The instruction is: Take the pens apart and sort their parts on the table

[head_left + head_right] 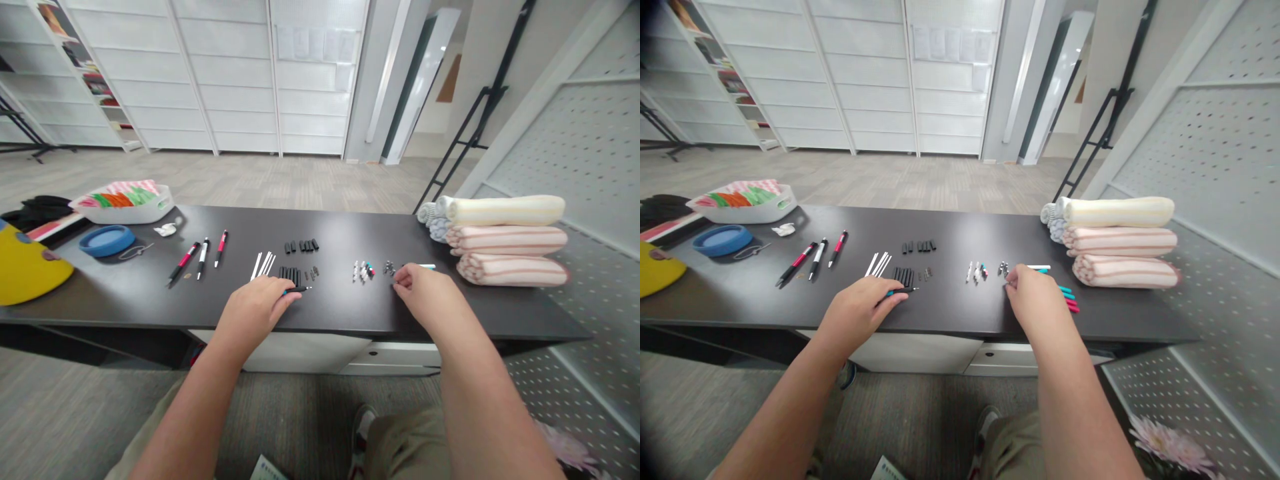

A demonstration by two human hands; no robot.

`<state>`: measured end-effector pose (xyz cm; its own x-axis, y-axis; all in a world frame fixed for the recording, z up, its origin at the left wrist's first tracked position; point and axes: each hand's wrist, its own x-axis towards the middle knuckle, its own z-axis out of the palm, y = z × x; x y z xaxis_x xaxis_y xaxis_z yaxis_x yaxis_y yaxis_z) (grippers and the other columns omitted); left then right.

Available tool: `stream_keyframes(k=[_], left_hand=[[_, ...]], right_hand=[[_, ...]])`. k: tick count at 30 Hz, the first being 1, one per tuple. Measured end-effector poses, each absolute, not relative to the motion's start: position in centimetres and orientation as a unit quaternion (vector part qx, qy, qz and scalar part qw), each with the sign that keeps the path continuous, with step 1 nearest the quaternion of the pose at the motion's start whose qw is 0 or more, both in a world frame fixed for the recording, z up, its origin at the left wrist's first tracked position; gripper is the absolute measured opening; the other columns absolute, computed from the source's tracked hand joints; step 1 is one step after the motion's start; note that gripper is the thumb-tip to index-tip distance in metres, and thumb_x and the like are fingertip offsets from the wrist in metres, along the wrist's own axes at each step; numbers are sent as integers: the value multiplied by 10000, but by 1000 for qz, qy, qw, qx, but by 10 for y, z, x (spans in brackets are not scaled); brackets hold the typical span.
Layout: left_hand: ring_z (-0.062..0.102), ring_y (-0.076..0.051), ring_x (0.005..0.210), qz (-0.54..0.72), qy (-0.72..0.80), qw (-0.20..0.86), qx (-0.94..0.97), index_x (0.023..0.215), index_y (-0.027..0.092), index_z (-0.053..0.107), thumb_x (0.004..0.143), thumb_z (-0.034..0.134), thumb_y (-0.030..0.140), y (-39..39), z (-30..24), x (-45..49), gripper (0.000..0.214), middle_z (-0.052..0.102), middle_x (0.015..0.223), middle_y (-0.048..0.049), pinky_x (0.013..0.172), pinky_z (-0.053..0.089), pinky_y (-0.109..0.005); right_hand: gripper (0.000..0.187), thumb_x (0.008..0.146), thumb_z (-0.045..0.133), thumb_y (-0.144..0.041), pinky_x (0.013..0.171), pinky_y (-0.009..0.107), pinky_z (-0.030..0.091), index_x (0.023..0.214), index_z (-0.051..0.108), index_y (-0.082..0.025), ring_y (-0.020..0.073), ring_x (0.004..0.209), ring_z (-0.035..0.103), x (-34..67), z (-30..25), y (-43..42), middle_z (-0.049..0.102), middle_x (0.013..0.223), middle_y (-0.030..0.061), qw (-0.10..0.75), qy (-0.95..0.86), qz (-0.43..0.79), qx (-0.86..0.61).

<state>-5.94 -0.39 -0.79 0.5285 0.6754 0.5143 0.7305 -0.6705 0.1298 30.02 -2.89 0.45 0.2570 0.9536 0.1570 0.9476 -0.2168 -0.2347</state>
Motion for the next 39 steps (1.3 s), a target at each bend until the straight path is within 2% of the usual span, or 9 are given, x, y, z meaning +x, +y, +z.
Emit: stream_keyframes(k=[10,17,21,24,27,30,34,39], left_hand=[[723,-236,987,-273,-408,46,-870,1121,202,722,1073,554,429,-4,-8,-60,286,788,1072,-73,889,549,-349],[716,-224,982,-282,-402,46,-870,1120,203,711,1075,559,424,-3,-9,-61,272,783,1072,-57,874,534,-341],[701,-217,976,-281,-400,44,-871,1125,216,703,1072,570,423,-3,-10,-61,252,778,1057,-51,875,523,-337],[687,-224,969,-272,-389,43,-879,1113,211,699,1069,577,409,-4,-8,-61,237,770,1027,-53,889,521,-353],[674,-235,978,-274,-364,38,-889,1107,194,689,1076,561,380,-5,-6,-59,228,761,1027,-71,905,525,-376],[664,-242,992,-272,-348,25,-897,1127,187,677,1085,540,337,-6,-5,-59,208,752,1046,-84,904,530,-391],[659,-244,1016,-272,-339,15,-900,1166,192,660,1078,557,315,-5,-5,-59,182,744,1079,-83,918,527,-395],[644,-252,973,-229,-340,63,-910,1121,178,661,1090,519,280,-10,-2,-53,177,725,1013,-85,890,513,-407]], right_hand=[[258,829,752,-205,708,329,459,1048,620,-231,238,783,734,294,3,-24,784,837,22,223,-575,-4,-787],[176,848,762,-218,708,321,460,928,605,-228,227,759,732,285,7,-27,770,813,25,258,-565,-13,-783],[195,923,737,-397,716,341,474,898,662,-219,236,753,706,253,22,-37,759,833,59,321,-617,-19,-719],[228,1027,604,-408,810,342,506,1065,726,-221,221,843,704,213,24,-43,769,955,67,333,-736,64,-587],[296,1036,602,-393,877,352,518,1252,701,-217,234,945,704,179,15,-44,770,1052,75,315,-784,136,-518],[233,1054,572,-366,899,355,507,1145,742,-235,236,978,703,166,7,-40,779,1048,66,315,-791,163,-499],[248,1057,556,-357,770,313,480,954,748,-239,201,842,695,170,6,-37,770,896,25,319,-775,211,-503],[290,1044,557,-419,663,287,430,919,752,-244,174,717,661,173,10,-39,746,789,-9,316,-744,257,-530]])
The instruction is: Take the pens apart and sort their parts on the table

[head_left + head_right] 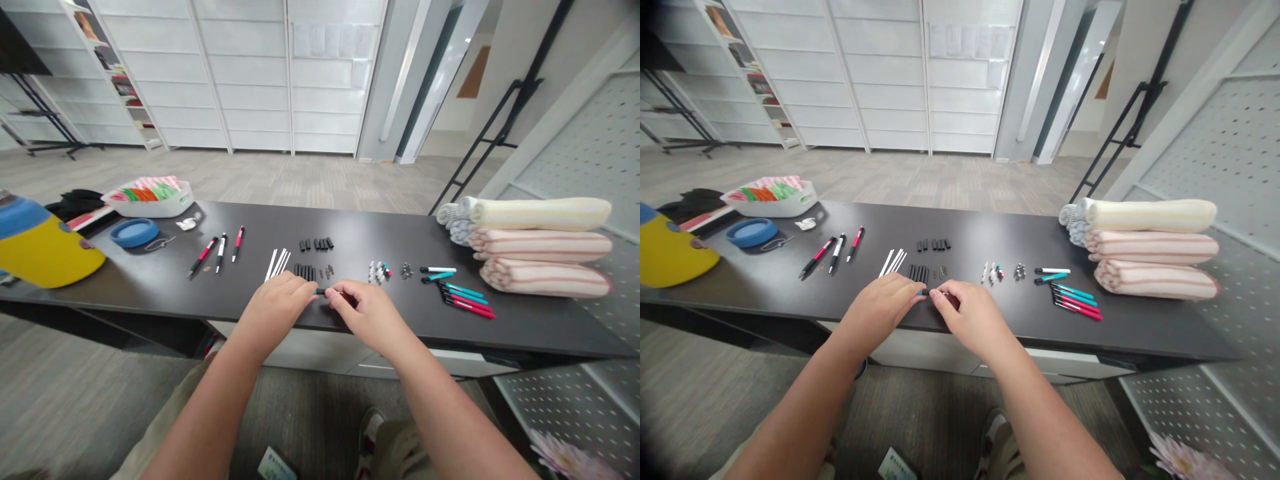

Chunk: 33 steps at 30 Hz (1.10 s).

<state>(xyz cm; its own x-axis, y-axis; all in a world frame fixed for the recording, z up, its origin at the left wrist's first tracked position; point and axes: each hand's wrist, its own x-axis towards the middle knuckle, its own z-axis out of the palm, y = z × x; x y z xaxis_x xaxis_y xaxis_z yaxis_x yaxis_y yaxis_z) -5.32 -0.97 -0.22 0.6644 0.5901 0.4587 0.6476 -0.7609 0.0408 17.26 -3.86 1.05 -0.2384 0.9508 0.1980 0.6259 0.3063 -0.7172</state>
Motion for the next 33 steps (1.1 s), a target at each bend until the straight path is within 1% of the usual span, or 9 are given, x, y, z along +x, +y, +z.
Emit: stream_keyframes(k=[5,11,16,21,28,33], left_hand=[[612,-236,830,-166,-342,95,-920,978,202,627,1075,510,212,-19,-1,-46,152,674,901,-50,754,479,-378],[641,-226,709,-167,-368,128,-906,872,213,570,1089,475,288,-27,-6,-41,248,643,755,-26,632,420,-342],[678,-230,668,-154,-402,111,-896,867,218,571,1073,488,310,-27,-3,-34,240,671,728,-28,559,369,-317],[699,-250,641,-145,-421,104,-889,877,217,591,1071,479,343,-26,-1,-32,257,698,714,-40,525,354,-313],[715,-266,623,-128,-454,106,-875,868,212,613,1065,478,411,-29,-2,-28,311,717,705,-59,507,340,-311],[710,-261,639,-120,-473,114,-865,855,209,614,1067,479,433,-30,-1,-26,336,719,713,-62,526,338,-316]], right_hand=[[257,1031,581,-385,673,273,426,939,790,-268,169,749,680,170,12,-39,787,857,-19,299,-761,267,-510],[286,1039,569,-373,691,267,446,938,813,-264,171,757,679,174,10,-37,787,842,-8,284,-786,269,-478],[292,1040,568,-375,672,260,438,912,803,-259,160,717,668,175,10,-35,754,770,-24,297,-772,283,-486],[274,1035,577,-358,687,262,440,895,788,-254,156,736,674,176,10,-36,757,791,-30,307,-763,299,-483],[256,1024,592,-348,683,254,438,873,769,-242,143,719,663,176,12,-37,743,770,-39,326,-743,327,-485],[236,1007,611,-345,674,255,423,886,779,-233,142,708,638,177,10,-36,741,765,-28,332,-741,323,-486]])
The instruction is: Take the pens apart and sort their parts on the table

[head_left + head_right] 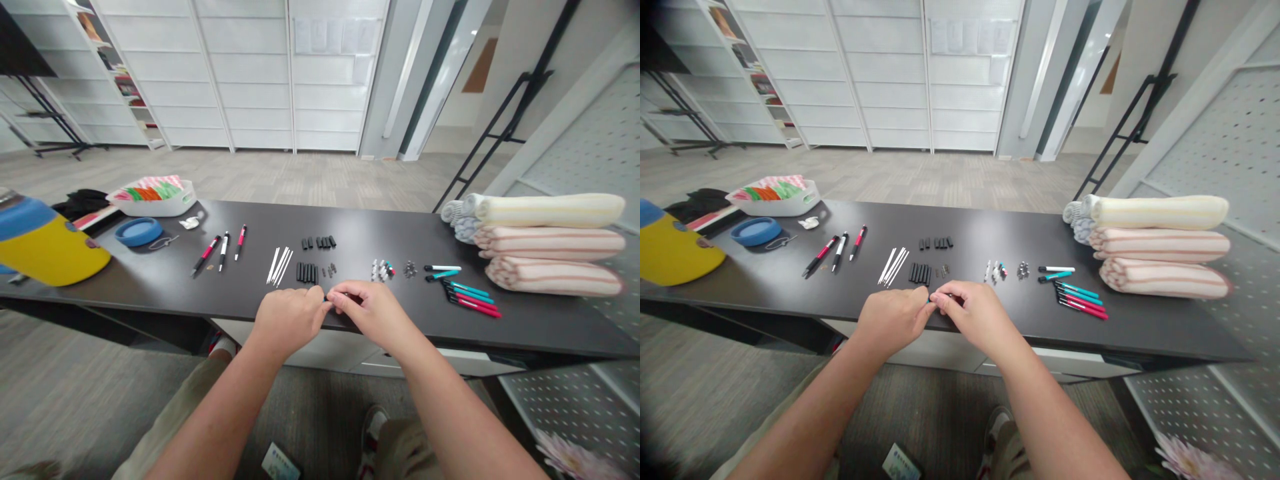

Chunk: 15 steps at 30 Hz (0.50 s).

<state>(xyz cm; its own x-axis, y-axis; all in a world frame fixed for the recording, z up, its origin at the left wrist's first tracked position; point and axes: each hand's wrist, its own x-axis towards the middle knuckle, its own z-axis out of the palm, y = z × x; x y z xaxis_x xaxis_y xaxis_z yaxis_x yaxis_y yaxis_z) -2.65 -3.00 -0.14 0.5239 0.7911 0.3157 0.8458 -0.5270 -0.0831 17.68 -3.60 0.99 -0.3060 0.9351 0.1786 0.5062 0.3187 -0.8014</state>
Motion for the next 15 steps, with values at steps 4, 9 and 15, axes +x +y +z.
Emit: stream_keyframes(k=[4,9,15], left_hand=[[679,-252,679,-129,-447,119,-877,860,207,599,1089,457,394,-28,-2,-28,328,690,726,-52,596,377,-341],[613,-281,822,-148,-374,120,-908,1024,188,619,1080,434,226,-26,-2,-28,197,670,879,-73,744,418,-407],[577,-291,871,-167,-371,95,-908,1212,152,590,1063,432,172,-26,-7,-28,218,648,974,-88,767,433,-435]], right_hand=[[225,990,638,-376,634,266,392,913,801,-242,145,673,593,177,6,-35,730,750,-21,331,-734,316,-501],[218,948,690,-414,585,270,357,913,811,-236,133,609,518,176,3,-35,684,704,-20,343,-715,319,-519],[220,932,710,-429,586,262,367,944,794,-227,130,613,514,175,1,-34,628,677,-28,366,-701,330,-516]])
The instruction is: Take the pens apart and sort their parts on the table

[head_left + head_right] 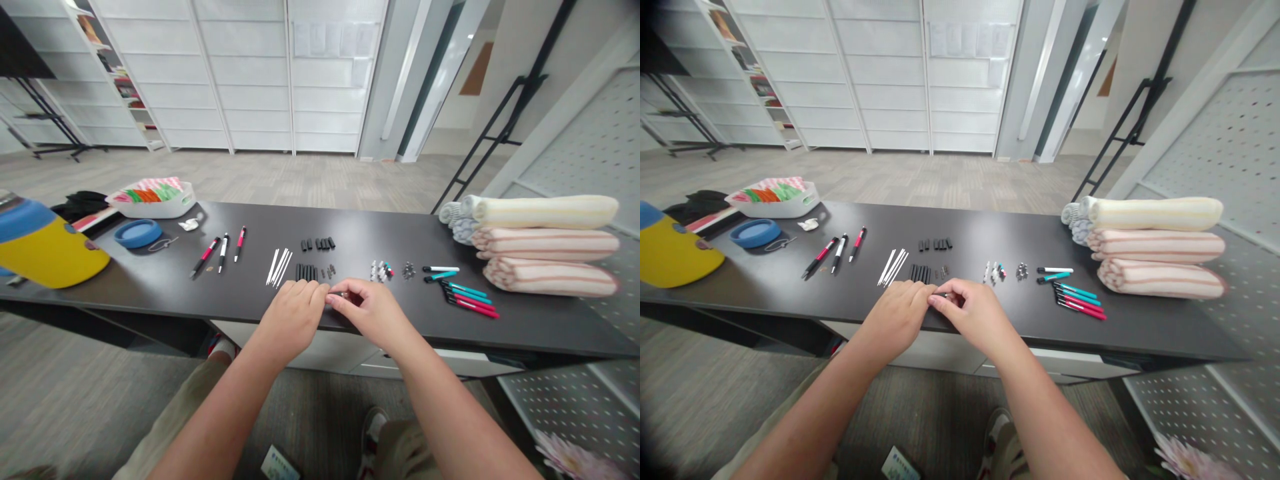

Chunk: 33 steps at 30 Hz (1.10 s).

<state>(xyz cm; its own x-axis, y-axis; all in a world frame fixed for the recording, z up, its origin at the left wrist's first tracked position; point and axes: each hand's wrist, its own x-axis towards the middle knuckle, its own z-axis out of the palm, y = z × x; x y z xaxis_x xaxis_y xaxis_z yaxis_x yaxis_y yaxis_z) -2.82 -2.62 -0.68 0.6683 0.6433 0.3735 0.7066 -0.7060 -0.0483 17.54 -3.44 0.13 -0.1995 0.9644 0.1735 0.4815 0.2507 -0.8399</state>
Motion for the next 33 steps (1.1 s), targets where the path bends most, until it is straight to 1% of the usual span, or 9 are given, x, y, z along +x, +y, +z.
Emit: stream_keyframes(k=[2,4,10,13,23,25,27,30,33], left_hand=[[586,-286,875,-171,-370,93,-908,1268,144,567,1065,428,172,-26,-9,-29,248,648,995,-91,763,440,-430],[600,-280,857,-168,-372,95,-908,1258,146,567,1062,428,167,-25,-10,-29,242,653,984,-86,745,440,-420],[649,-236,710,-160,-398,123,-895,996,190,603,1029,454,134,-27,-12,-30,163,664,812,-39,641,406,-357],[665,-234,662,-161,-415,124,-887,920,211,591,1028,473,156,-28,-9,-29,169,656,736,-23,577,367,-340],[679,-244,610,-163,-448,121,-871,931,242,602,1059,472,264,-31,-6,-28,184,708,746,-8,520,330,-329],[674,-245,607,-166,-448,128,-869,923,240,600,1072,456,282,-30,-8,-27,211,702,742,-10,530,349,-334],[680,-247,637,-177,-440,128,-871,962,229,605,1096,424,309,-29,-10,-27,239,704,762,-19,567,391,-343],[704,-249,758,-208,-430,96,-873,1113,185,602,1122,381,345,-27,-11,-27,273,730,878,-53,667,457,-355],[689,-253,836,-209,-416,70,-882,1150,160,596,1134,326,313,-24,-11,-27,311,729,980,-83,742,474,-375]], right_hand=[[217,927,720,-431,588,260,374,951,789,-227,131,618,521,175,1,-35,617,671,-31,376,-699,329,-512],[212,926,724,-427,584,259,378,956,787,-227,131,619,527,176,1,-35,627,676,-30,380,-699,327,-509],[181,937,713,-396,585,259,383,928,783,-230,129,627,552,176,2,-36,658,694,-25,366,-705,329,-510],[177,938,713,-398,582,257,385,954,781,-235,126,627,552,177,1,-35,667,708,-27,371,-703,339,-504],[230,914,728,-428,552,251,370,1022,783,-232,121,598,498,178,0,-34,596,665,-37,394,-676,373,-498],[231,916,727,-430,552,252,371,1013,783,-227,121,595,495,178,1,-35,597,666,-35,396,-677,375,-495],[236,920,723,-435,559,254,380,1001,781,-221,122,601,502,179,2,-35,616,686,-26,402,-676,376,-490],[259,933,710,-454,579,259,408,999,775,-211,130,623,533,180,3,-36,633,714,-13,423,-660,381,-490],[292,938,704,-484,598,264,434,1010,763,-207,140,638,556,182,2,-35,618,701,-15,444,-637,392,-493]])
